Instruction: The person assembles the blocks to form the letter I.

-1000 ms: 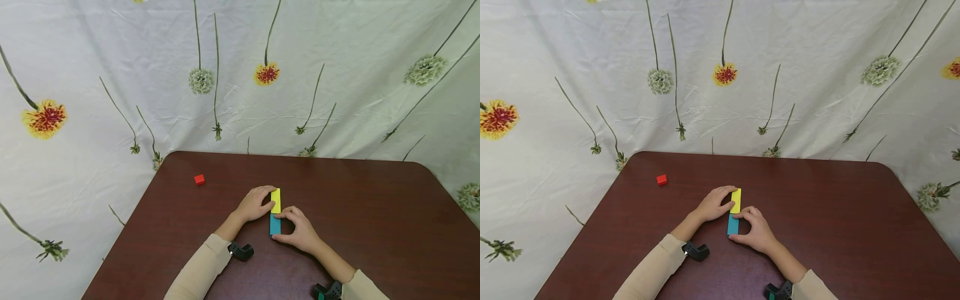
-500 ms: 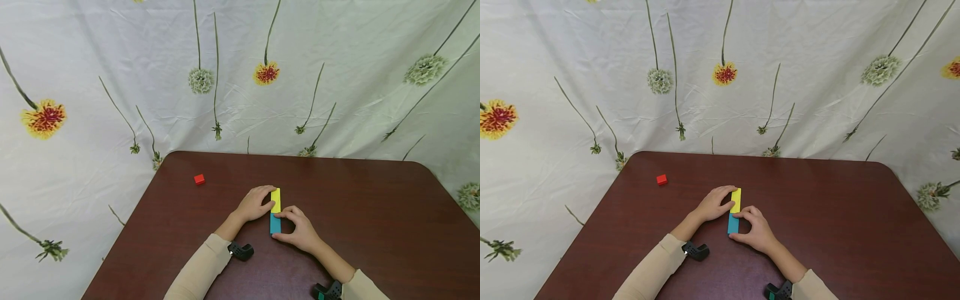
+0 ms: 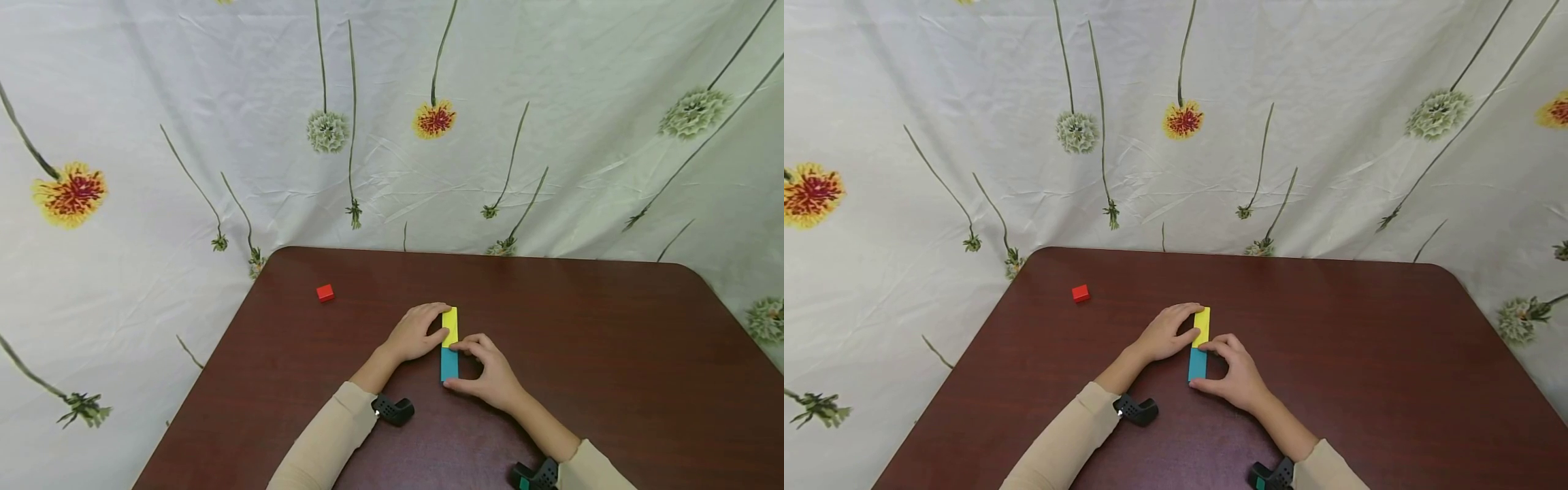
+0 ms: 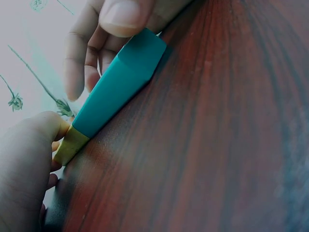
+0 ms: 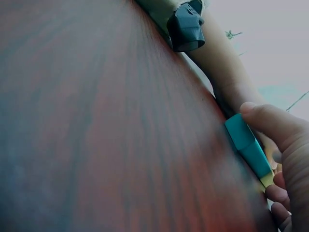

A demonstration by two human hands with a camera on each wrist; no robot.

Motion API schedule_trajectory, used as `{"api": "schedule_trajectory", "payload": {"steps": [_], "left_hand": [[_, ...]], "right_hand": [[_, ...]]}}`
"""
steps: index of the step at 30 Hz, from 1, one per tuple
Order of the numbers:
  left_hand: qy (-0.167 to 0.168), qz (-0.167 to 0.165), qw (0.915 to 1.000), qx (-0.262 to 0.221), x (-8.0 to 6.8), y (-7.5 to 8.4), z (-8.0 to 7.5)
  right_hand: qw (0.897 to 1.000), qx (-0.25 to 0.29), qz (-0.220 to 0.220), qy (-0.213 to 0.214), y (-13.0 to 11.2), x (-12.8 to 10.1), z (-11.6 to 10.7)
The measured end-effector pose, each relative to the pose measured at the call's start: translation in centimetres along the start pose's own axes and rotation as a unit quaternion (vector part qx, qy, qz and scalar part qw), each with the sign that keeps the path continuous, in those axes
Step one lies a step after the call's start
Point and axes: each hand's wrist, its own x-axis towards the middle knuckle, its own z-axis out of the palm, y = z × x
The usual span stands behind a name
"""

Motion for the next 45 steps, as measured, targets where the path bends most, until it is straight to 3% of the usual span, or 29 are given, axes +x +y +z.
{"api": "schedule_trajectory", "payload": {"steps": [9, 20, 39, 45], "left_hand": [[-0.007, -0.008, 0.9999, -0.005, -0.1, 0.3, -0.2], [-0.014, -0.006, 0.9999, 0.001, 0.3, 0.2, -0.1], [-0.011, -0.001, 0.9999, -0.002, 0.0, 0.2, 0.0], [0.004, 0.014, 0.9999, -0.002, -0.2, 0.1, 0.0]], "right_hand": [[1.000, 0.009, -0.004, 0.021, 1.0, 1.4, -0.4], [1.000, -0.007, 0.006, -0.011, 2.3, 3.3, -1.1], [0.999, -0.035, 0.003, -0.032, 2.1, 3.2, -1.1], [0.999, -0.034, 0.000, -0.031, 2.1, 3.3, -1.0]]}}
